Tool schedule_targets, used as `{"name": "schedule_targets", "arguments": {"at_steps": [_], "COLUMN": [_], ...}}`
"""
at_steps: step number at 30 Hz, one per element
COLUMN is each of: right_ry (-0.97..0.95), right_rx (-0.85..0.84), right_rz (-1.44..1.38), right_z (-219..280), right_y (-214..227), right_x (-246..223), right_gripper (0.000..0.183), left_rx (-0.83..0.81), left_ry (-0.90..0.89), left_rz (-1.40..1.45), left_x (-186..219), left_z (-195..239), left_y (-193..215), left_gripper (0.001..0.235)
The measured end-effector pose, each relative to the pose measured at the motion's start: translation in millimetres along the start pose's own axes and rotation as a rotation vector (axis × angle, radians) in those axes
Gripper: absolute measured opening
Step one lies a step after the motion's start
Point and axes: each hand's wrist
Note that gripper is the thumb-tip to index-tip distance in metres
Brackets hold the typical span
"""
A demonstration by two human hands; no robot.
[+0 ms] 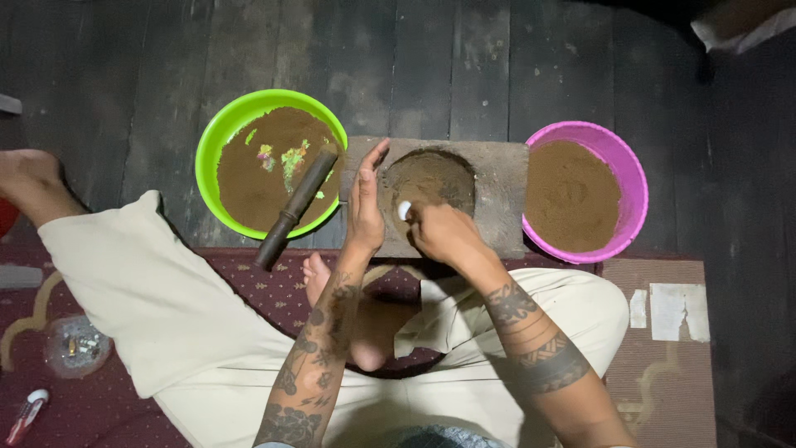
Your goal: The person sits on the floor and uses a wooden pestle to grind a brown powder in a stone mortar. They then use a white plastic spoon to scoop the ground powder from the mortar into a pink bowl.
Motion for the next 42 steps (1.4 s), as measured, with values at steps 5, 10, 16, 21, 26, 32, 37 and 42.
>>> {"name": "schedule_targets", "arguments": {"at_steps": [5, 10, 16, 21, 26, 32, 37, 42], "right_ry": [-0.074, -0.053, -0.117, 0.05, 0.0, -0.125, -0.146, -0.104], "right_rx": [0.029, 0.032, 0.082, 0.144, -0.015, -0.146, -0.091, -0.017], "right_rz": [-0.02, 0.0, 0.15, 0.444, 0.306, 0.037, -0.149, -0.45], "right_z": [-3, 0, -11, -42, -66, -49, -36, -17], "right_y": [6, 12, 5, -54, -76, -45, -9, 11], "right_x": [8, 14, 49, 96, 109, 81, 71, 74], "right_gripper": [0.036, 0.036, 0.038, 0.035, 0.035, 0.042, 0.042, 0.041], "left_rx": [-0.007, -0.004, -0.011, -0.005, -0.005, -0.018, -0.042, -0.077], "left_ry": [0.007, -0.002, 0.034, 0.024, 0.006, 0.02, 0.01, 0.009], "left_rz": [-0.003, -0.037, -0.032, -0.028, -0.027, -0.053, -0.055, -0.031], "left_x": [5, 9, 10, 6, 3, 11, 8, 12], "left_z": [3, 2, 2, 2, 1, 4, 2, 3], "left_y": [0, -3, -4, -4, -3, -2, 0, -4], "left_gripper": [0.075, 0.076, 0.077, 0.077, 0.072, 0.075, 0.073, 0.078]}}
Point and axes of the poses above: each hand's wrist, its own z-axis away from the middle knuckle, its own y-axis out of the back of the hand, x = y × z, and after that the axes turned 9 degrees about y, right-handed
